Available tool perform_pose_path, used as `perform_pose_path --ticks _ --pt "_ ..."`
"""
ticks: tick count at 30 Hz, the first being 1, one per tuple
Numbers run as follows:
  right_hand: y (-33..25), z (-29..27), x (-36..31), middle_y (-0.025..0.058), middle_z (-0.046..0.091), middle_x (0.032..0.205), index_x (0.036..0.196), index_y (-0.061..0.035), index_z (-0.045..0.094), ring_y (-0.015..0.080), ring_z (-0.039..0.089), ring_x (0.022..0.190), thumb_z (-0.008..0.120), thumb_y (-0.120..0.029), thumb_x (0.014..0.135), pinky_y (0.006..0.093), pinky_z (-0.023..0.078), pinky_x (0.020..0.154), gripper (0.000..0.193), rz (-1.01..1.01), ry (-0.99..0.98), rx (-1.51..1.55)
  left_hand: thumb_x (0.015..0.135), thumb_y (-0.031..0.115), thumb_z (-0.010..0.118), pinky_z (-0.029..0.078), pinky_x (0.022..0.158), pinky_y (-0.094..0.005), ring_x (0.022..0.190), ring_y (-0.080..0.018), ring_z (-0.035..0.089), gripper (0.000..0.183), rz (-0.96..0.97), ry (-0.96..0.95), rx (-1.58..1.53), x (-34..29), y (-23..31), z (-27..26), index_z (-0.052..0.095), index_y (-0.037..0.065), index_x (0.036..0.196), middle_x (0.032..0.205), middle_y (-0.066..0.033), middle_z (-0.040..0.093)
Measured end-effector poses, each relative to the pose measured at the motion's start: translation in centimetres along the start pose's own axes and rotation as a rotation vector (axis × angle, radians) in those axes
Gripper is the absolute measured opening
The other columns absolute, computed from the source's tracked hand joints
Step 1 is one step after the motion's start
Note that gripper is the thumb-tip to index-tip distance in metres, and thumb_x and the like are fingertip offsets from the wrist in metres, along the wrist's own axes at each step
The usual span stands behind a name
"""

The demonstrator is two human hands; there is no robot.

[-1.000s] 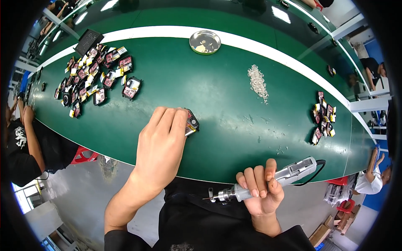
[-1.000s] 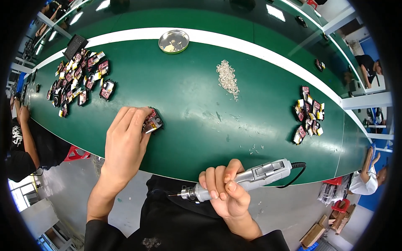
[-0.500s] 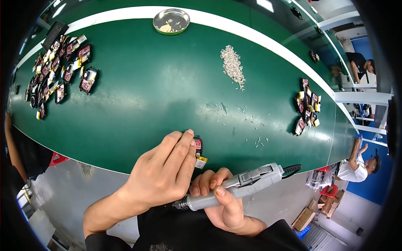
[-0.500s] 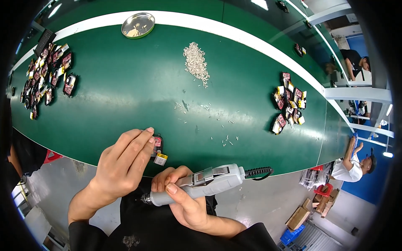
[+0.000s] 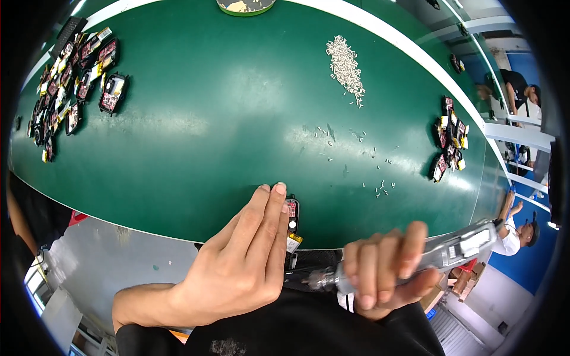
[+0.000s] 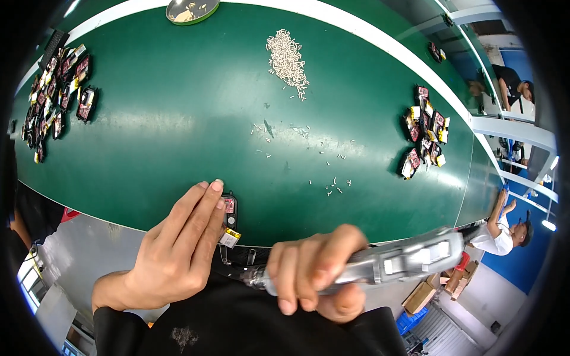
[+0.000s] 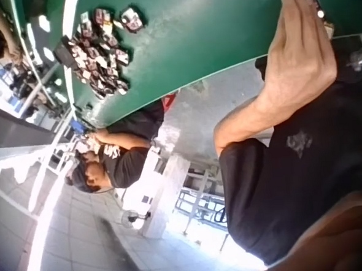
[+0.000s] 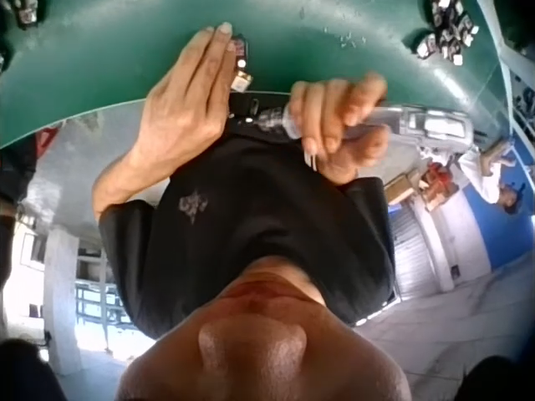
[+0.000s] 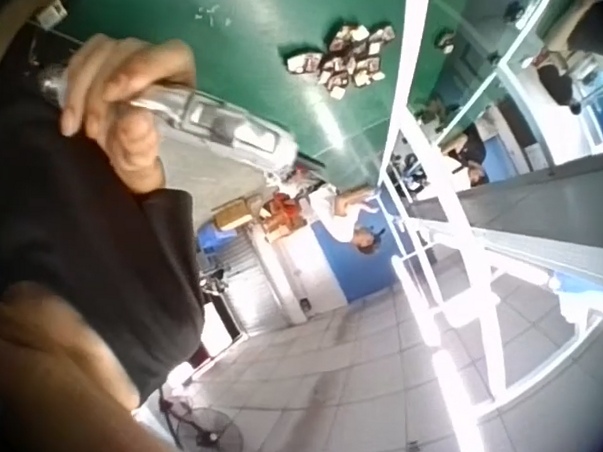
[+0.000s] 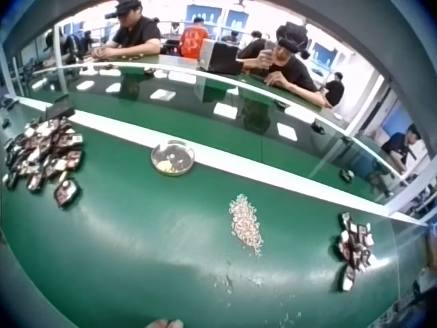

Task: The person is assembling electronic components using an electric screwdriver at an assembly line.

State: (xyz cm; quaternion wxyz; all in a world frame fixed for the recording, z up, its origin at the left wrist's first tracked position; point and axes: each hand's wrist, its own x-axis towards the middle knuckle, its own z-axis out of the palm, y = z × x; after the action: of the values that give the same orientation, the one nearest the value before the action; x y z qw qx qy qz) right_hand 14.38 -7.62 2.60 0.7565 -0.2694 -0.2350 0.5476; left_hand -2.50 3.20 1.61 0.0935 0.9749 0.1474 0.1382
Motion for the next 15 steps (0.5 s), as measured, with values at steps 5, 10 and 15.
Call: perform_pose_path --ticks 5,10,15 --pt "-2.2 0.5 5.5 0.0013 0.050 0.055 0.088 -0.0102 0.045 0.0111 0.055 0.046 0.059 -0.028 0.093 0.0256 0.042 0.051 0.023 -0.149 -0.209 -0.138 0.066 -0.004 0.062 0.055 0.079 -0.0389 0.104 -0.0394 0.059 0.037 -0.035 -0.031 -0.077 -0.8 0.0 0.1 0.059 -0.018 0.100 0.115 -0.0303 0.056" --pt "-1.0 0.3 7.2 -0.0029 0.043 0.054 0.089 -0.0120 0.046 0.0085 0.049 0.047 0.050 -0.037 0.096 0.0234 0.035 0.053 0.026 -0.099 -0.229 -0.243 0.064 -0.005 0.060 0.056 0.079 -0.0387 0.104 -0.0391 0.058 0.039 -0.057 -0.020 -0.111 -0.7 0.1 0.2 0.059 -0.018 0.100 0.115 -0.0294 0.057" --pt "-0.7 -0.3 7.6 -0.0034 0.041 0.053 0.088 -0.0131 0.045 0.0082 0.046 0.047 0.046 -0.041 0.097 0.0244 0.032 0.052 0.029 -0.030 -0.249 -0.286 0.059 0.004 0.060 0.054 0.083 -0.0333 0.102 -0.0351 0.060 0.038 -0.025 0.018 -0.010 -0.8 0.0 0.5 0.066 -0.014 0.092 0.107 -0.0281 0.061"
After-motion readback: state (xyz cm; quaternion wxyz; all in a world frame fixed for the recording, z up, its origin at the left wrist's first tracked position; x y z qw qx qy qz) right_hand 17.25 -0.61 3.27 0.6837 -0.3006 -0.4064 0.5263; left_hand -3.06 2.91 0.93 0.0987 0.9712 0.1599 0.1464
